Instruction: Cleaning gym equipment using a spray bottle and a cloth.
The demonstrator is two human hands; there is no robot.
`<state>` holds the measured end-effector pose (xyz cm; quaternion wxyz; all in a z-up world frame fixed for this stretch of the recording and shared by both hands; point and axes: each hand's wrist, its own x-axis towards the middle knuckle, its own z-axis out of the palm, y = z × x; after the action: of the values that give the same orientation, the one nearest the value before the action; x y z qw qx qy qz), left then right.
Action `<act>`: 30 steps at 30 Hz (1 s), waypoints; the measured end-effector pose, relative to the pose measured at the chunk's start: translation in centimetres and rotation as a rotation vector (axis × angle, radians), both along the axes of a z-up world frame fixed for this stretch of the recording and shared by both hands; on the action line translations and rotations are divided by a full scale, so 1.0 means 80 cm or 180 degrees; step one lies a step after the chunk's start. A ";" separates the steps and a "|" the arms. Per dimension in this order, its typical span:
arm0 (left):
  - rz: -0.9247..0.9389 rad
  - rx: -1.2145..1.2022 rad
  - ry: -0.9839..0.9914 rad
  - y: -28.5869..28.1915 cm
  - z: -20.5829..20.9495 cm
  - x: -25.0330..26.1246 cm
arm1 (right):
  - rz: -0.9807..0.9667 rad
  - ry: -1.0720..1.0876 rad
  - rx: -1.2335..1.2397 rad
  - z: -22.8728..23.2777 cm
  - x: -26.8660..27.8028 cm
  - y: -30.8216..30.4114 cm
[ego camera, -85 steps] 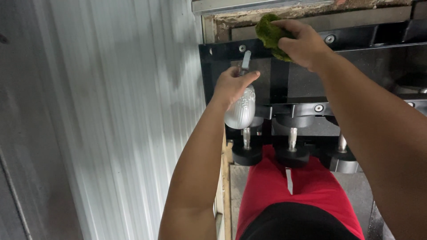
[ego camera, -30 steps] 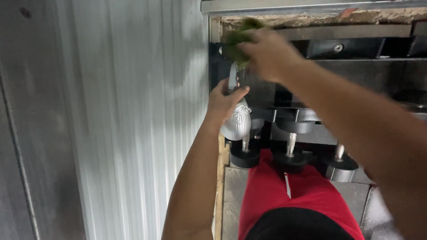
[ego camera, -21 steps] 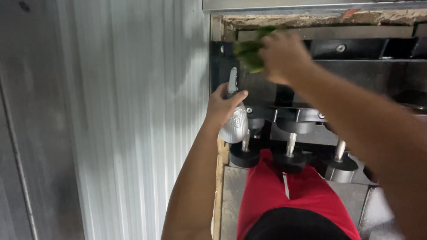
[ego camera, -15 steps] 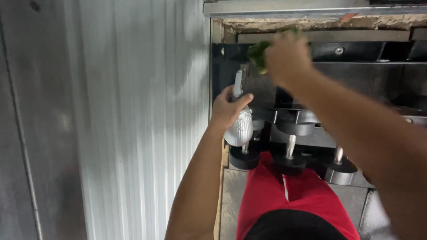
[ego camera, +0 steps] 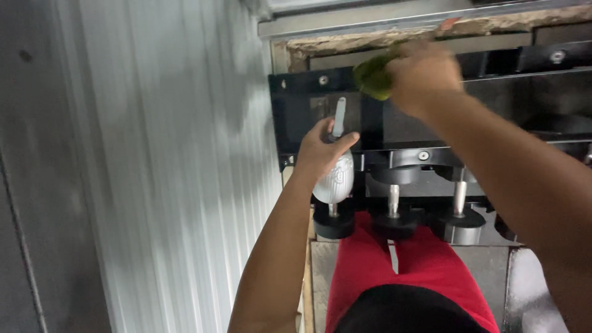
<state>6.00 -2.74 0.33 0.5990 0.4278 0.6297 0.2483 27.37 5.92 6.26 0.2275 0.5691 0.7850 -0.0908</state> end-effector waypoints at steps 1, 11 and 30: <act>-0.0025 0.0008 -0.0015 0.002 0.003 0.008 | -0.0025 -0.0015 0.0008 -0.006 0.016 -0.005; -0.0395 0.0042 0.0075 0.012 0.018 0.086 | -0.0552 0.1014 0.0798 -0.082 0.099 -0.025; 0.0278 -0.0137 -0.0039 -0.057 0.011 0.117 | 0.0172 -0.0014 0.0373 -0.026 0.165 -0.007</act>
<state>15.33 -7.27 1.23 0.6005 0.3854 0.6493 0.2631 40.56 5.39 4.19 0.1979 0.5602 0.8035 -0.0373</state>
